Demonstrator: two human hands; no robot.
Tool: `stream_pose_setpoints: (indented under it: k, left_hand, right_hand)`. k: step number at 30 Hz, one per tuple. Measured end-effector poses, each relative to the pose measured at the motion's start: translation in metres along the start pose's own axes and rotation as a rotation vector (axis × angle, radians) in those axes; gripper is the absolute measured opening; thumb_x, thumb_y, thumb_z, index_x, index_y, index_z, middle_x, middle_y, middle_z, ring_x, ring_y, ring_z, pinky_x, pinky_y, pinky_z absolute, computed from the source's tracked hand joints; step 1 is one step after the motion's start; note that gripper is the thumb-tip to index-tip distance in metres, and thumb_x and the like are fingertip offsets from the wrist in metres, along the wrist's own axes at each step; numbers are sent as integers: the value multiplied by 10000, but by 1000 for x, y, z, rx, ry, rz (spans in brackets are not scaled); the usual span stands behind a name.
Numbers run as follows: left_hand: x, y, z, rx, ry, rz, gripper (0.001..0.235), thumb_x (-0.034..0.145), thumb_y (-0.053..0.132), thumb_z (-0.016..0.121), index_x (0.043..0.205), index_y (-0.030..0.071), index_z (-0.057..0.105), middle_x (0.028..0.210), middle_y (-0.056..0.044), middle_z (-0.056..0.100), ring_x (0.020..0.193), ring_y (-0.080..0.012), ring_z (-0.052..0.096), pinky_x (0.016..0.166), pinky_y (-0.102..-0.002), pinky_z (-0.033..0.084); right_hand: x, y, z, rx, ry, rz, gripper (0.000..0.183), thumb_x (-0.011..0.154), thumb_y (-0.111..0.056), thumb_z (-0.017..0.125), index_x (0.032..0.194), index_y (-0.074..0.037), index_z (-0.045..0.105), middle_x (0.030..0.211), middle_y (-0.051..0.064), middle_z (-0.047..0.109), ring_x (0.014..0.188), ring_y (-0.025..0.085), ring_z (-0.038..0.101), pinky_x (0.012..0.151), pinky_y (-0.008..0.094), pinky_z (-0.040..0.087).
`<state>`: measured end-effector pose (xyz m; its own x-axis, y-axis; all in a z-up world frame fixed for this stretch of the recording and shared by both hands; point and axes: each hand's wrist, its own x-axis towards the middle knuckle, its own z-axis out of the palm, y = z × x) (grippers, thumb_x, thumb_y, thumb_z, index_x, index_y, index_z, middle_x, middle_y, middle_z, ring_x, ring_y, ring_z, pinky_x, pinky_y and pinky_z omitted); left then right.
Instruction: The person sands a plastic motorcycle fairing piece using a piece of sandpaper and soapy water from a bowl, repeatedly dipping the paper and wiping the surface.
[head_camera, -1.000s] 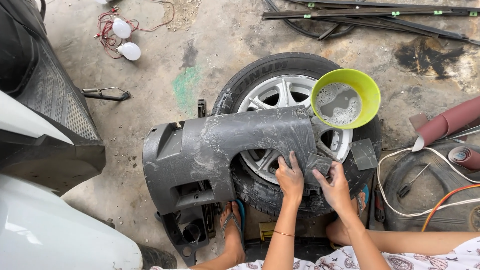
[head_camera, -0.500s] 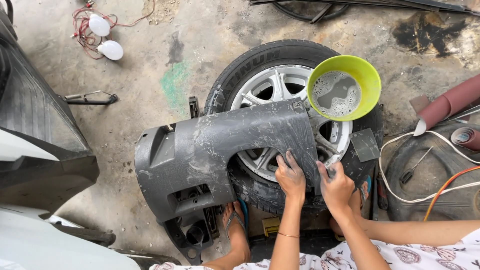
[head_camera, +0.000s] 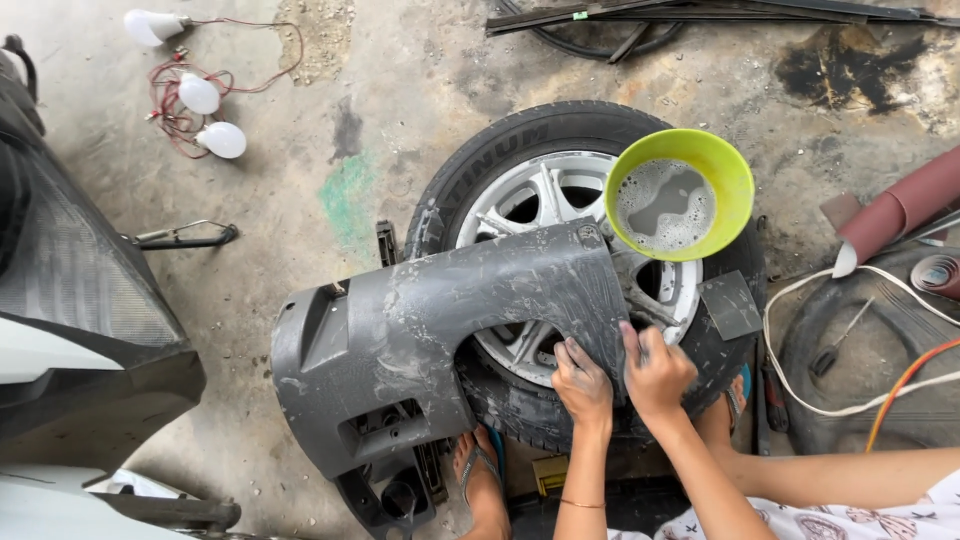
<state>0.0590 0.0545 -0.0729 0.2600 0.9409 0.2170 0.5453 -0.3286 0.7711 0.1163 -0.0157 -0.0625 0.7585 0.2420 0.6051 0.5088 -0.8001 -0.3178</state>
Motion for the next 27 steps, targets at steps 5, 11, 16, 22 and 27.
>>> stream_pose_setpoints:
  k: [5,11,16,22,27]
  left_hand:
    - [21,19,-8,-63,-62,0,315,1075,230,474,801,98,557,441,-143,470,341,-356,516,341,-397,367]
    - [0,10,-23,-107,-201,-34,341,1105,234,420,827,61,517,478,-60,319,309,-218,311,346,-373,222]
    - [11,13,-4,-79,-138,-70,366,1087,285,413,825,58,532,475,-162,488,354,-386,476,352,-447,310]
    - [19,19,-9,-112,-170,-14,343,1100,244,426,825,71,538,473,-56,326,308,-211,308,348,-378,230]
    - [9,7,-4,-104,-181,-10,349,1100,257,416,846,56,543,471,-52,287,295,-191,253,339,-352,186]
  right_hand:
    - [-2,-7,-28,31,-15,-99,440,997,-356,751,702,-123,523,492,41,404,430,233,455,453,342,381]
    - [-1,-3,-31,50,-81,-43,392,1050,-309,730,765,-109,551,547,59,356,439,233,364,458,388,300]
    - [3,0,-27,64,-77,-70,503,1024,-288,698,642,-116,419,478,-5,336,413,126,318,427,318,234]
    - [-14,9,-22,19,-76,26,233,1031,-282,724,947,-65,726,662,146,517,552,359,518,515,449,382]
    - [34,-13,-7,88,-64,-41,451,1074,-317,619,726,-103,429,536,18,275,437,193,310,514,352,336]
